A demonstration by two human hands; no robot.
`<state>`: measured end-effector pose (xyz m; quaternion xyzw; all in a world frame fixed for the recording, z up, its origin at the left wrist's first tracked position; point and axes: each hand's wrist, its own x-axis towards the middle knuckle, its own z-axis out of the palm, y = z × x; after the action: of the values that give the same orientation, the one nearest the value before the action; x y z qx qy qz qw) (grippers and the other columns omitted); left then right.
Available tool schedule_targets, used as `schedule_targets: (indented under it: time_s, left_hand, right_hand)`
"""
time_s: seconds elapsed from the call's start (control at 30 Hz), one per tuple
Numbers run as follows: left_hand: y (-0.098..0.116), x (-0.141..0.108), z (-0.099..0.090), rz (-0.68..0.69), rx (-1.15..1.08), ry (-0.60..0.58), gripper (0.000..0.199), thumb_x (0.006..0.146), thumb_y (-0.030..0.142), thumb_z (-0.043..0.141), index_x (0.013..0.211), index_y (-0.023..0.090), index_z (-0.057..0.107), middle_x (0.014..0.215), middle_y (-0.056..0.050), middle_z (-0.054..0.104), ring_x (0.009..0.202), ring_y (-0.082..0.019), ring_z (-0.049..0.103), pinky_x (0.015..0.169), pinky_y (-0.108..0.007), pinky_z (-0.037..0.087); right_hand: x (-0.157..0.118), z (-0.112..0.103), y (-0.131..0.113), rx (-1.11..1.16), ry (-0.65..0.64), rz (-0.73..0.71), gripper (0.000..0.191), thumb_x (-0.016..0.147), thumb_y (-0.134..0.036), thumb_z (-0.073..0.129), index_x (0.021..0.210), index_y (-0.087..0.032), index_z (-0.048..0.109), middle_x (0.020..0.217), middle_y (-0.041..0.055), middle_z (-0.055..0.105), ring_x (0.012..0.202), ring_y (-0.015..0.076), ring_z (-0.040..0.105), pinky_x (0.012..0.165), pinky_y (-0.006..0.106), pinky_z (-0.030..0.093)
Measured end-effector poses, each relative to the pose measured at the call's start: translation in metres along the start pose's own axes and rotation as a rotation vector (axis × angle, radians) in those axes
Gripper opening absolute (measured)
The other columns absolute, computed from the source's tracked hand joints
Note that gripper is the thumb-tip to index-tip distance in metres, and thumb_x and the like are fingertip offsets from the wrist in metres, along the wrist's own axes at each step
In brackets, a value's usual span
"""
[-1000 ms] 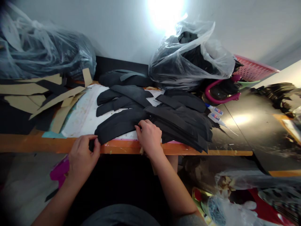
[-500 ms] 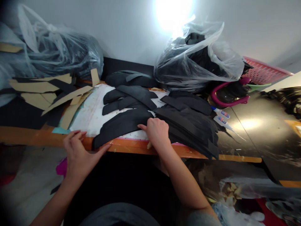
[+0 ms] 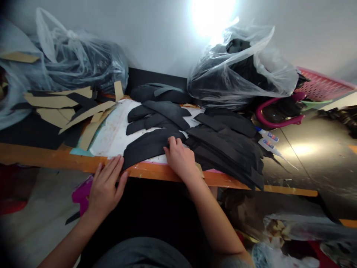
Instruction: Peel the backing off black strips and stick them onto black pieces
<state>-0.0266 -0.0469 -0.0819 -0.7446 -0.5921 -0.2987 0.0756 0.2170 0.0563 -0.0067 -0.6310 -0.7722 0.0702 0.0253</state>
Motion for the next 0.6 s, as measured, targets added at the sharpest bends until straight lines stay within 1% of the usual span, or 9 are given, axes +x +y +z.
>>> schedule_targets:
  time_s: [0.1, 0.2, 0.27, 0.37, 0.4, 0.43, 0.5, 0.57, 0.6]
  left_hand:
    - [-0.001, 0.001, 0.000, -0.045, -0.005, -0.004, 0.062, 0.096, 0.024, 0.060, 0.154, 0.020, 0.040, 0.146, -0.016, 0.059, 0.137, -0.033, 0.055, 0.117, -0.056, 0.038]
    - [0.001, 0.007, -0.003, -0.093, -0.056, 0.044, 0.066, 0.095, 0.026, 0.063, 0.155, 0.019, 0.037, 0.136, -0.017, 0.064, 0.128, -0.031, 0.060, 0.113, -0.054, 0.044]
    - [-0.001, 0.011, -0.007, -0.079, -0.120, 0.099, 0.065, 0.093, 0.023, 0.064, 0.153, 0.019, 0.039, 0.128, -0.015, 0.067, 0.120, -0.028, 0.063, 0.108, -0.048, 0.049]
    - [-0.008, 0.013, -0.014, 0.011, -0.154, 0.167, 0.048, 0.092, 0.013, 0.062, 0.138, 0.025, 0.058, 0.118, -0.010, 0.067, 0.108, -0.022, 0.067, 0.099, -0.037, 0.056]
    - [-0.011, 0.012, -0.015, 0.040, -0.146, 0.187, 0.043, 0.091, 0.010, 0.062, 0.131, 0.026, 0.064, 0.118, -0.009, 0.066, 0.106, -0.020, 0.067, 0.096, -0.035, 0.057]
    - [-0.013, 0.011, -0.016, 0.067, -0.139, 0.206, 0.039, 0.090, 0.009, 0.062, 0.126, 0.026, 0.067, 0.121, -0.009, 0.063, 0.106, -0.020, 0.067, 0.095, -0.034, 0.058]
    - [-0.018, 0.009, -0.014, 0.103, -0.146, 0.227, 0.039, 0.089, 0.008, 0.063, 0.124, 0.025, 0.069, 0.128, -0.011, 0.058, 0.110, -0.021, 0.067, 0.095, -0.034, 0.060]
    - [-0.020, 0.007, -0.009, 0.111, -0.160, 0.234, 0.041, 0.088, 0.008, 0.064, 0.126, 0.024, 0.067, 0.133, -0.012, 0.054, 0.113, -0.022, 0.067, 0.095, -0.035, 0.061]
    - [-0.021, 0.006, -0.007, 0.108, -0.157, 0.252, 0.040, 0.087, 0.009, 0.066, 0.125, 0.023, 0.067, 0.134, -0.013, 0.053, 0.113, -0.022, 0.067, 0.093, -0.036, 0.062]
  right_hand:
    - [-0.002, 0.001, 0.006, -0.005, 0.014, 0.043, 0.028, 0.105, -0.035, 0.046, 0.127, -0.019, 0.052, 0.122, 0.0142, 0.065, 0.090, 0.0270, 0.072, 0.066, 0.032, 0.046]
    - [-0.006, 0.001, 0.011, 0.061, 0.064, -0.001, 0.028, 0.101, -0.034, 0.052, 0.125, -0.018, 0.054, 0.124, 0.0143, 0.064, 0.092, 0.0256, 0.070, 0.069, 0.032, 0.047]
    - [-0.011, 0.000, 0.016, 0.156, 0.111, -0.038, 0.025, 0.096, -0.032, 0.059, 0.117, -0.019, 0.057, 0.121, 0.0114, 0.065, 0.088, 0.0227, 0.069, 0.070, 0.030, 0.046]
    - [-0.024, -0.001, 0.027, 0.309, 0.151, -0.144, 0.008, 0.091, -0.022, 0.058, 0.099, -0.022, 0.059, 0.102, 0.0035, 0.070, 0.080, 0.0180, 0.067, 0.072, 0.027, 0.045]
    - [-0.029, -0.001, 0.030, 0.344, 0.156, -0.180, 0.008, 0.090, -0.019, 0.056, 0.096, -0.023, 0.060, 0.098, 0.0019, 0.071, 0.080, 0.0174, 0.067, 0.072, 0.026, 0.045]
    - [-0.035, 0.000, 0.033, 0.367, 0.167, -0.202, 0.010, 0.090, -0.016, 0.054, 0.094, -0.023, 0.060, 0.098, 0.0015, 0.073, 0.083, 0.0174, 0.068, 0.073, 0.026, 0.046]
    - [-0.047, 0.002, 0.037, 0.386, 0.205, -0.212, 0.016, 0.091, -0.014, 0.050, 0.095, -0.024, 0.062, 0.113, 0.0029, 0.075, 0.097, 0.0184, 0.071, 0.077, 0.025, 0.048]
    - [-0.056, 0.005, 0.038, 0.388, 0.244, -0.211, 0.022, 0.093, -0.011, 0.047, 0.098, -0.024, 0.063, 0.131, 0.0033, 0.071, 0.110, 0.0185, 0.070, 0.082, 0.026, 0.050]
    - [-0.059, 0.006, 0.038, 0.379, 0.255, -0.214, 0.024, 0.094, -0.011, 0.045, 0.100, -0.025, 0.064, 0.136, 0.0030, 0.069, 0.113, 0.0182, 0.070, 0.084, 0.026, 0.051]
